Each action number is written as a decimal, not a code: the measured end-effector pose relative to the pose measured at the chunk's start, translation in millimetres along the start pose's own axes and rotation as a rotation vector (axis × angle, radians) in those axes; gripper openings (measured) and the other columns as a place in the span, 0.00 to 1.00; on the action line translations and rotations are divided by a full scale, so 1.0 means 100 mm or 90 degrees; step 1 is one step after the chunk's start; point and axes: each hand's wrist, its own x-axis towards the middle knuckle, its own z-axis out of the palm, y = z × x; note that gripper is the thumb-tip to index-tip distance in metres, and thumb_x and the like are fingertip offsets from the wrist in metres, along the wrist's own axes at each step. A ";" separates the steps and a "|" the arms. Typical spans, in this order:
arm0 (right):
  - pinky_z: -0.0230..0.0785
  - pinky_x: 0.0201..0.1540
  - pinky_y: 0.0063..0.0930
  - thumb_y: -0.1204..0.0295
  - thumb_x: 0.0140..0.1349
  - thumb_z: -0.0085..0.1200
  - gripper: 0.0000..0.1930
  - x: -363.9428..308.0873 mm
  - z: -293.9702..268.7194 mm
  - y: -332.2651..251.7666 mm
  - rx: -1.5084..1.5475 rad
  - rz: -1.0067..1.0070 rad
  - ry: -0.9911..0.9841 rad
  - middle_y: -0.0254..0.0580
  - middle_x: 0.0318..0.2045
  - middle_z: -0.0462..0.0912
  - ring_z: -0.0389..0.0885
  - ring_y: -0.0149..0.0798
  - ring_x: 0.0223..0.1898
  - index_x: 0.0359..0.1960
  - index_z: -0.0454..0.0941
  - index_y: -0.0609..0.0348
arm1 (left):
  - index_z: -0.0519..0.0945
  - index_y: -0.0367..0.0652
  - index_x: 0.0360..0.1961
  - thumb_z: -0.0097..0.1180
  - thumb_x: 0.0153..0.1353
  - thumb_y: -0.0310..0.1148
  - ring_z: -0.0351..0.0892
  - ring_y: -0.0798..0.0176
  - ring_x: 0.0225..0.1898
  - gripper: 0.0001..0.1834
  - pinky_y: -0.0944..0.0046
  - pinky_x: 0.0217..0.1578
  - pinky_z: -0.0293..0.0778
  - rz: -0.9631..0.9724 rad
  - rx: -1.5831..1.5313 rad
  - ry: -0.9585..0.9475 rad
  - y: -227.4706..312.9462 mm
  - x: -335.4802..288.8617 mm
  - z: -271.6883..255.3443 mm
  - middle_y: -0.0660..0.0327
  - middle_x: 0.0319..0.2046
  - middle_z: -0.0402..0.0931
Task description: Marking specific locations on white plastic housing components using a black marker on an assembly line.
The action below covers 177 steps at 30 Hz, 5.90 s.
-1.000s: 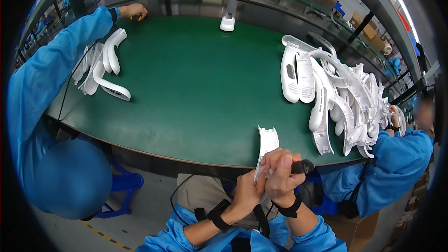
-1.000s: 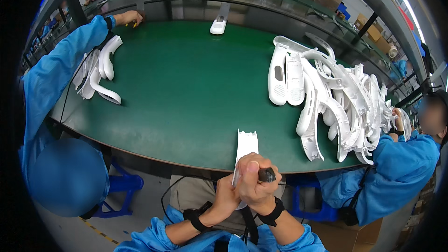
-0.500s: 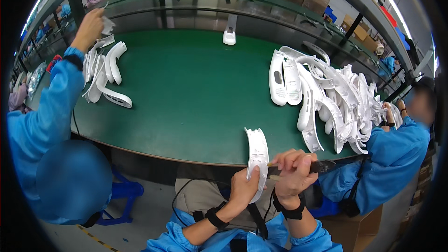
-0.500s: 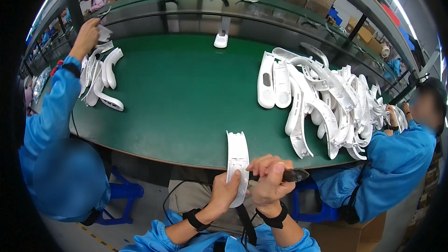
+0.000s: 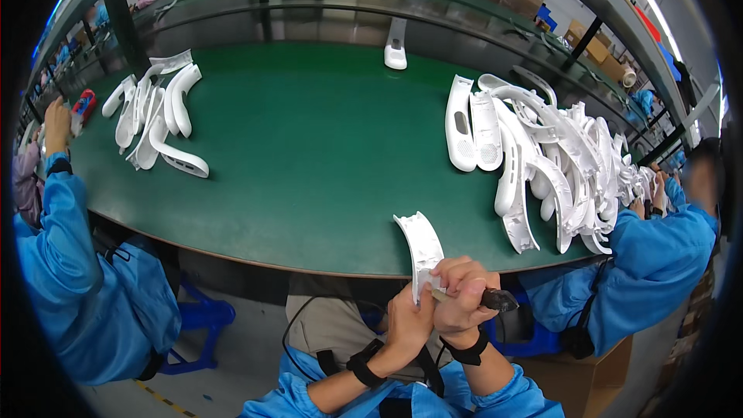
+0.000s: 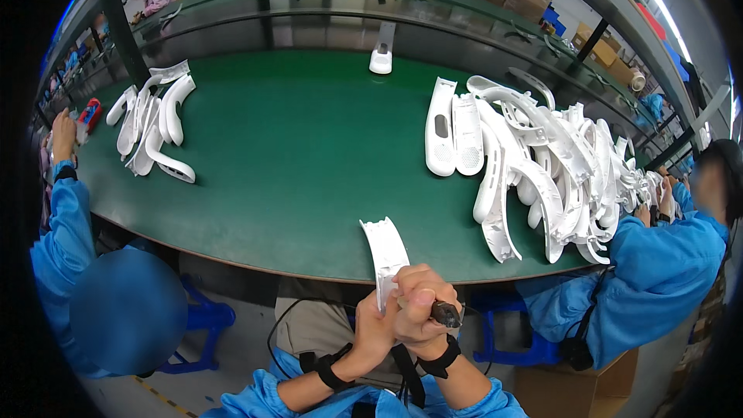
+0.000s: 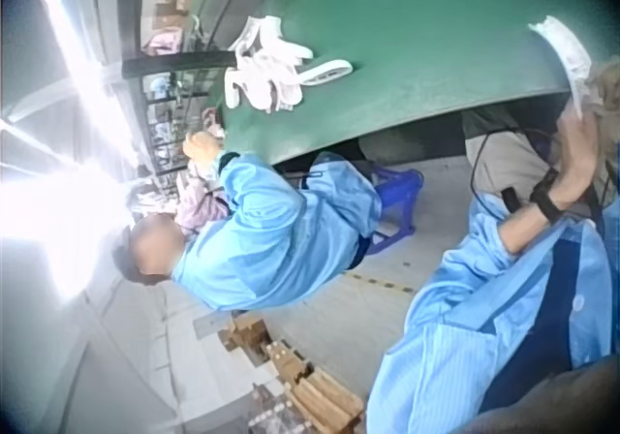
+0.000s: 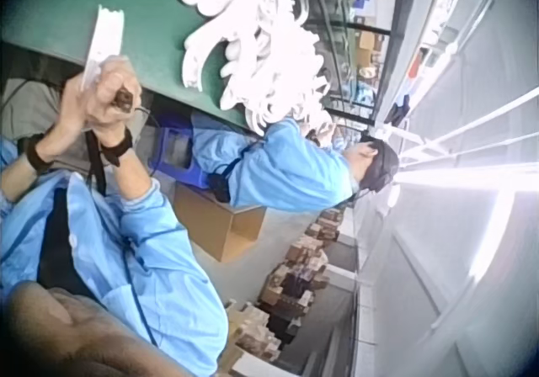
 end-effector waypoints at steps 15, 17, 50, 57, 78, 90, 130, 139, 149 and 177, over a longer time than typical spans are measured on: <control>0.65 0.24 0.27 0.69 0.69 0.34 0.12 0.09 0.18 0.01 -0.143 0.063 0.060 0.37 0.16 0.62 0.62 0.30 0.18 0.26 0.58 0.59 | 0.76 0.33 0.41 0.45 0.67 0.35 0.68 0.75 0.27 0.14 0.66 0.26 0.70 0.025 -0.067 0.016 0.00 -0.07 0.01 0.51 0.22 0.77; 0.65 0.24 0.26 0.69 0.69 0.35 0.12 0.14 0.18 0.04 -0.170 0.087 0.069 0.36 0.16 0.62 0.62 0.30 0.18 0.26 0.58 0.59 | 0.76 0.33 0.42 0.46 0.67 0.35 0.69 0.76 0.28 0.15 0.66 0.28 0.71 -0.005 -0.163 -0.003 -0.05 -0.07 0.06 0.52 0.22 0.78; 0.64 0.22 0.19 0.69 0.57 0.58 0.11 -0.04 -0.64 -0.45 -0.044 0.510 -0.145 0.32 0.18 0.76 0.71 0.23 0.18 0.35 0.75 0.65 | 0.48 0.37 0.65 0.44 0.64 0.31 0.53 0.46 0.65 0.31 0.49 0.65 0.48 0.116 -0.652 -0.143 0.73 -0.24 -0.03 0.46 0.58 0.59; 0.64 0.27 0.17 0.65 0.60 0.55 0.12 0.75 -1.16 -0.31 0.013 0.581 -0.338 0.29 0.24 0.76 0.70 0.21 0.26 0.34 0.77 0.64 | 0.55 0.25 0.62 0.45 0.63 0.39 0.66 0.37 0.56 0.33 0.44 0.58 0.61 -0.171 -0.452 -0.524 0.63 0.05 -0.79 0.35 0.54 0.66; 0.69 0.26 0.32 0.65 0.70 0.36 0.15 0.19 -0.11 -0.04 0.249 0.195 -0.007 0.40 0.18 0.65 0.64 0.32 0.19 0.27 0.60 0.61 | 0.72 0.33 0.36 0.35 0.71 0.41 0.73 0.67 0.15 0.20 0.68 0.17 0.70 -0.235 -0.214 -0.147 0.24 0.02 -0.20 0.59 0.20 0.74; 0.67 0.24 0.29 0.62 0.70 0.36 0.17 0.19 0.04 0.04 0.097 0.196 -0.114 0.38 0.17 0.63 0.63 0.31 0.19 0.25 0.58 0.59 | 0.72 0.33 0.35 0.35 0.71 0.37 0.73 0.69 0.15 0.18 0.70 0.16 0.68 -0.223 -0.221 -0.140 0.18 0.00 -0.18 0.61 0.19 0.74; 0.63 0.20 0.24 0.60 0.71 0.35 0.19 0.25 0.12 -0.05 -0.018 0.224 -0.066 0.33 0.15 0.60 0.58 0.26 0.17 0.23 0.56 0.58 | 0.71 0.33 0.45 0.37 0.68 0.33 0.79 0.50 0.30 0.15 0.55 0.33 0.72 -0.023 -0.062 0.025 0.23 -0.10 0.05 0.46 0.29 0.77; 0.62 0.19 0.22 0.63 0.71 0.36 0.20 0.39 0.20 -0.06 -0.047 0.340 0.059 0.35 0.15 0.64 0.62 0.25 0.16 0.20 0.59 0.60 | 0.70 0.31 0.47 0.37 0.67 0.30 0.77 0.54 0.40 0.15 0.60 0.42 0.70 -0.062 -0.009 0.009 0.27 -0.12 0.03 0.48 0.37 0.76; 0.58 0.14 0.21 0.60 0.70 0.39 0.21 0.52 0.24 0.10 -0.168 0.364 0.026 0.31 0.12 0.60 0.60 0.24 0.12 0.19 0.58 0.57 | 0.68 0.32 0.43 0.33 0.68 0.29 0.75 0.65 0.18 0.12 0.65 0.22 0.72 -0.022 -0.048 -0.005 0.08 -0.10 0.08 0.56 0.25 0.75; 0.70 0.33 0.52 0.70 0.57 0.47 0.09 3.00 -1.10 0.01 -0.689 0.010 -0.250 0.62 0.20 0.76 0.76 0.64 0.26 0.32 0.72 0.65 | 0.66 0.31 0.44 0.41 0.54 0.20 0.80 0.47 0.30 0.14 0.46 0.36 0.80 -0.169 -0.115 -0.221 1.89 2.44 -0.28 0.47 0.29 0.74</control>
